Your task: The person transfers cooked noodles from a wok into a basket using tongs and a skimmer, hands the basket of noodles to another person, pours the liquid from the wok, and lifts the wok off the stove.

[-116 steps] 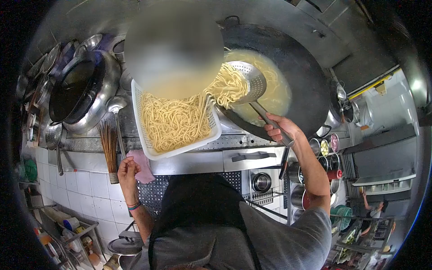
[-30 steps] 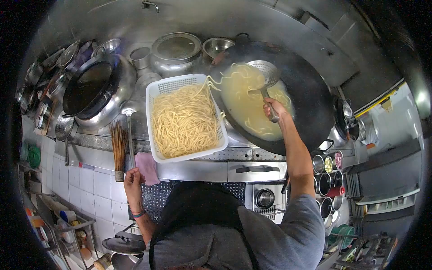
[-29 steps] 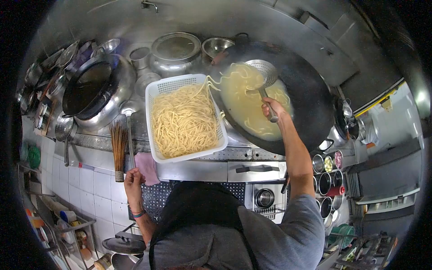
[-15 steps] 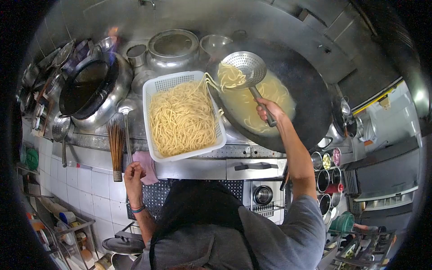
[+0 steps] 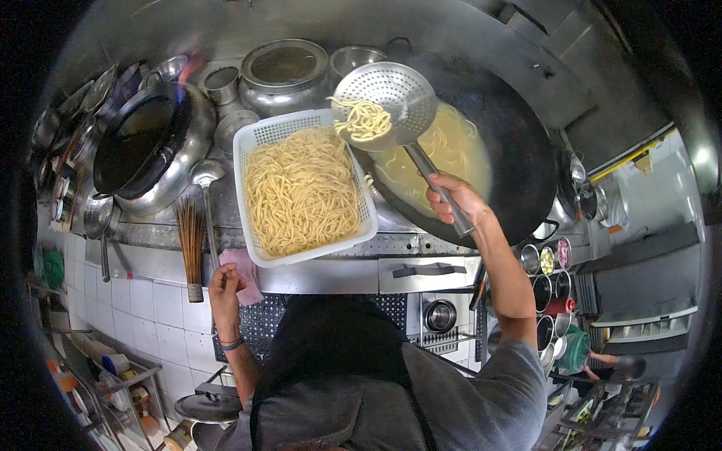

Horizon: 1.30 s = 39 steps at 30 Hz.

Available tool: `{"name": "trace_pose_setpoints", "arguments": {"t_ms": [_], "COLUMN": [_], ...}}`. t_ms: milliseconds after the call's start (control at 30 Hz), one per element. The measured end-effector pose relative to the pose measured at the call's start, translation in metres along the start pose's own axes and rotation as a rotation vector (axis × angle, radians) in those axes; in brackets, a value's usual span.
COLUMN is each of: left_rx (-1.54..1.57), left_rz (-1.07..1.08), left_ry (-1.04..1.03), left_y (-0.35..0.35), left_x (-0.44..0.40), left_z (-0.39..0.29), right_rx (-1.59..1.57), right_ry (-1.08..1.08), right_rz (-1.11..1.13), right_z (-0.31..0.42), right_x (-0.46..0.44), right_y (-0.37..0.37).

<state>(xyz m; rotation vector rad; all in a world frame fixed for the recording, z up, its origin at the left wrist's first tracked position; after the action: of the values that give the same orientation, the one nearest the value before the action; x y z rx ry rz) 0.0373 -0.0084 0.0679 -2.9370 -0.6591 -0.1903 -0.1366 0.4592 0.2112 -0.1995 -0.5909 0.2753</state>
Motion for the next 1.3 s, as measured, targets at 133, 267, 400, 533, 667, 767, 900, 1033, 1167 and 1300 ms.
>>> {"name": "trace_pose_setpoints", "arguments": {"t_ms": [133,267,400,533,667,767,900,1033,1167,1300], "left_rx": [0.006,0.033,0.001,0.059,0.101,0.075,0.034,-0.016,-0.031,-0.061], "left_rz": [0.037,0.057,0.013,-0.022,-0.028,-0.031,-0.046,0.013,0.056,0.063], "left_ry": [-0.017,-0.030,-0.020,-0.017,-0.007,0.005,0.018,0.010,-0.012,-0.015], "left_y": [-0.004,-0.007,-0.004,0.007,0.013,0.014,0.011,-0.003,-0.017,-0.024], "left_x": [-0.006,-0.005,0.001,0.009,0.017,0.020,0.017,0.009,0.000,-0.004], "left_z": [0.000,-0.003,-0.006,0.003,0.017,0.026,0.028,0.018,0.012,0.009], "right_rx": [0.157,0.517,0.581,0.492,0.560,0.594,0.621,0.551,0.407,0.427], "right_ry": [0.015,0.122,0.214,0.297,0.324,0.317,0.307,0.246,0.199,0.173], "right_rz": [-0.043,-0.077,-0.163,-0.366,-0.617,-0.761,-0.954,-0.920,-0.789,-0.702], "right_z": [0.004,0.005,0.009,0.034,0.056,0.052,0.043,0.026,0.019,0.016], "right_x": [0.007,0.003,0.001,0.014,0.031,0.038,0.049,0.044,0.018,-0.011], "right_y": [-0.034,-0.071,-0.066,-0.014,0.077,0.162,0.242,0.271,0.276,0.279]}}
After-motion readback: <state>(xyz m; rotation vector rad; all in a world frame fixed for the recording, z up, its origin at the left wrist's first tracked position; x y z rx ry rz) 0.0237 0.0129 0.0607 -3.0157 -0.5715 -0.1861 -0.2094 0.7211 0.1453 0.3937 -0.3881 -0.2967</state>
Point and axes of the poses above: each hand's wrist, its own x-axis away from the middle knuckle, its own y-axis out of the back of the hand, z = x × y, the point moved 8 cm from there along -x, towards the middle knuckle, and after that the axes turned 2 degrees about x, right-handed, at the moved point
